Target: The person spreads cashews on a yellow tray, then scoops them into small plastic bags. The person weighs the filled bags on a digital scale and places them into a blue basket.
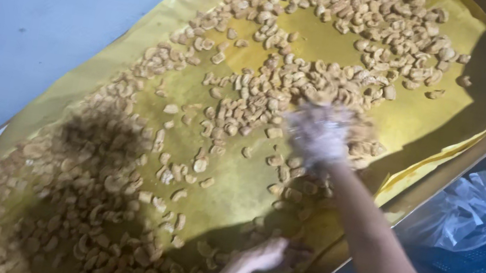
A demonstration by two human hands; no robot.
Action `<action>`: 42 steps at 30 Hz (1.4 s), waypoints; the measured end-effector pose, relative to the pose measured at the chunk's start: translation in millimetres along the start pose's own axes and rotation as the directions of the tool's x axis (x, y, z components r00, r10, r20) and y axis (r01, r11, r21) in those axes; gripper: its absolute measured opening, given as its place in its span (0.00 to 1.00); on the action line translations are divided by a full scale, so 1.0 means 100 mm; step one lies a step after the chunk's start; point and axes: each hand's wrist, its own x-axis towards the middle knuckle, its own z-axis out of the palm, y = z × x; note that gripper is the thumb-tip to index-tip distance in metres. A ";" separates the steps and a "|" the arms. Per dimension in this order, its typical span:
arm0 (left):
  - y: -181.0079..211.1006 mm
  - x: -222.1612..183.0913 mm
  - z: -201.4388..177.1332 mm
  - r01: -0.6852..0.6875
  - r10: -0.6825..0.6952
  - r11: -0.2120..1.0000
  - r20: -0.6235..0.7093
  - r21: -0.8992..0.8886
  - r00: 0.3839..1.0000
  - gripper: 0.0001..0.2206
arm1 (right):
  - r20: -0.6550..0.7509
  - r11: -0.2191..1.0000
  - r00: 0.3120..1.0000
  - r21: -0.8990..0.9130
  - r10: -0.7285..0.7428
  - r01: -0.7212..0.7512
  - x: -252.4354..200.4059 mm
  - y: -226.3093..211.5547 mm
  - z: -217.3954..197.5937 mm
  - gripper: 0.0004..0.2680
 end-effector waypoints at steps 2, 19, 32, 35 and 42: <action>0.01 0.08 -0.14 0.087 -0.087 0.996 0.001 0.031 0.996 0.17 | 0.192 0.893 0.904 0.177 0.382 -0.415 -0.12 0.55 0.08 0.22; 0.43 1.62 -0.39 0.085 -0.116 0.988 0.257 0.129 0.959 0.18 | 0.203 0.868 0.886 0.198 0.417 -0.455 0.56 2.39 0.25 0.30; 0.44 2.67 -1.73 0.219 -0.221 0.972 0.015 0.079 0.975 0.21 | 0.237 0.621 0.809 0.538 0.538 -0.570 1.90 2.89 -0.50 0.27; 0.45 2.75 -1.87 0.205 -0.191 0.978 -0.200 0.048 0.961 0.22 | 0.225 0.640 0.870 0.601 0.440 -0.479 2.06 2.94 -0.70 0.27; 1.11 3.60 -3.76 -0.102 0.046 0.994 -0.701 -0.038 0.712 0.24 | 0.243 0.689 0.861 0.522 0.446 -0.504 1.38 2.85 -0.75 0.26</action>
